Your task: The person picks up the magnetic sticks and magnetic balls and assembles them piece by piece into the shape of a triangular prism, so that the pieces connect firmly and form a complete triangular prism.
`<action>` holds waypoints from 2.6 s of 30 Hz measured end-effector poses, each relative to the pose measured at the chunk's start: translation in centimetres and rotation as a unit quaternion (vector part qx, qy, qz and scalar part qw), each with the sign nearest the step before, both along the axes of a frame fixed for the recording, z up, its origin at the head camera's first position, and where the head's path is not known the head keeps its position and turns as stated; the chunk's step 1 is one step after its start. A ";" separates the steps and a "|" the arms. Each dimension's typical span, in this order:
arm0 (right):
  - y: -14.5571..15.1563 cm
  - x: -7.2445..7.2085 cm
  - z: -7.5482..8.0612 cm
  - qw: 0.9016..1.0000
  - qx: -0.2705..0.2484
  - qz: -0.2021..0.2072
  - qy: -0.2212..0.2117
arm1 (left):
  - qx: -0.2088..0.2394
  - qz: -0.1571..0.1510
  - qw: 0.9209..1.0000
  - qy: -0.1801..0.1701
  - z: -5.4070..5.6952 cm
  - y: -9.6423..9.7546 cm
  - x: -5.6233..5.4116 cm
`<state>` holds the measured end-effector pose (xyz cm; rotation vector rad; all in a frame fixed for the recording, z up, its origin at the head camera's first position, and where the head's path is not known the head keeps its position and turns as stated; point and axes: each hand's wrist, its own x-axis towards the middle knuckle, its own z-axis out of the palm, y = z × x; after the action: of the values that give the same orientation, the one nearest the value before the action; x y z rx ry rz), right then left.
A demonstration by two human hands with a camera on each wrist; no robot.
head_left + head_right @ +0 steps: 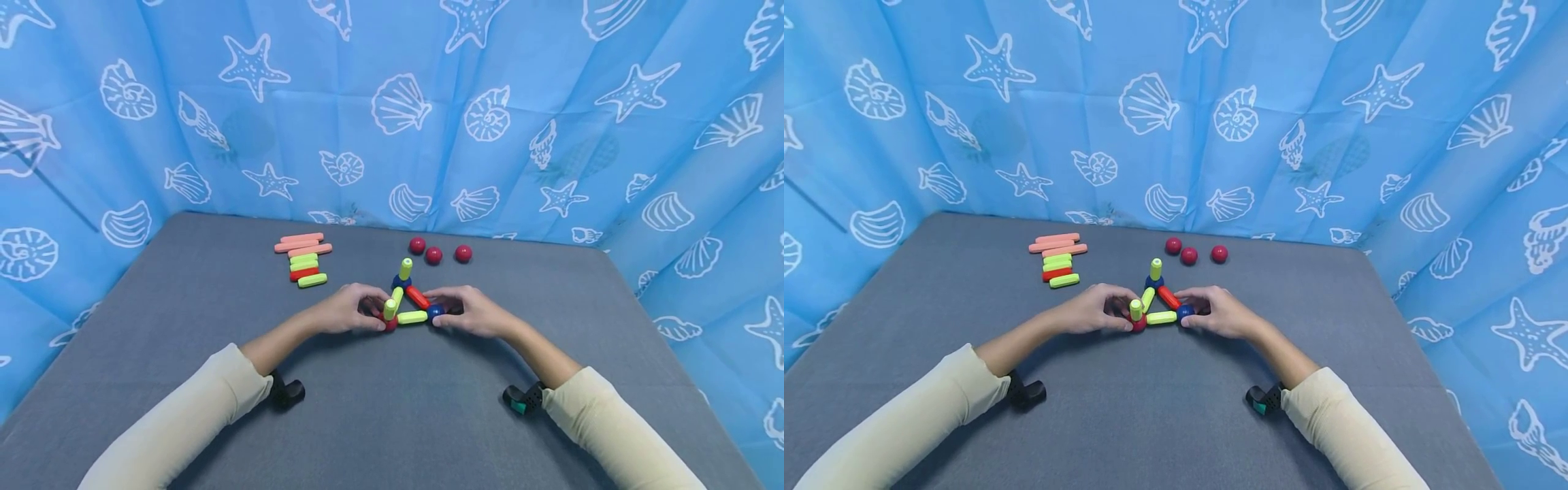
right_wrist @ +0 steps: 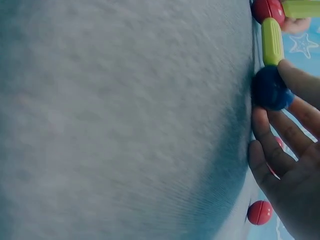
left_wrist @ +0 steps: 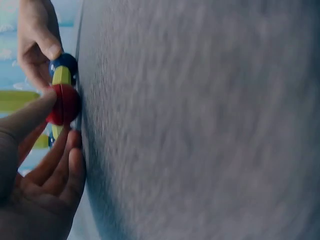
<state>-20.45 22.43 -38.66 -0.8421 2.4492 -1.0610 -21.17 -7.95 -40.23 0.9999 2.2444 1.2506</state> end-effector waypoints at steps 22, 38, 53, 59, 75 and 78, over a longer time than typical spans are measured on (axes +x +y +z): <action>3.0 -7.3 -2.0 0.937 -0.053 -0.339 0.064 | -0.020 -0.026 0.999 -0.017 -0.2 0.1 -0.8; -0.4 -5.2 1.2 0.942 -0.114 -0.276 0.151 | -0.032 -0.007 0.999 -0.032 0.0 -0.1 -0.8; -4.8 -2.6 3.1 0.974 -0.160 -0.091 0.136 | -0.010 -0.022 0.999 -0.048 -0.3 0.0 -0.9; -5.3 -2.6 3.4 0.975 -0.148 -0.095 0.132 | -0.011 -0.022 0.999 -0.048 -0.2 0.0 -0.9; -3.6 -5.0 2.2 0.962 -0.133 -0.201 0.128 | -0.022 -0.013 0.999 -0.048 0.1 -0.2 -0.9; -2.8 -6.0 1.3 0.961 -0.074 -0.243 0.112 | -0.026 -0.008 0.999 -0.046 0.1 -0.2 -0.8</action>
<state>-26.48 19.63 -37.40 -0.4197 2.8853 -1.3932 -21.96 -8.16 -40.15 0.9214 2.1838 1.1997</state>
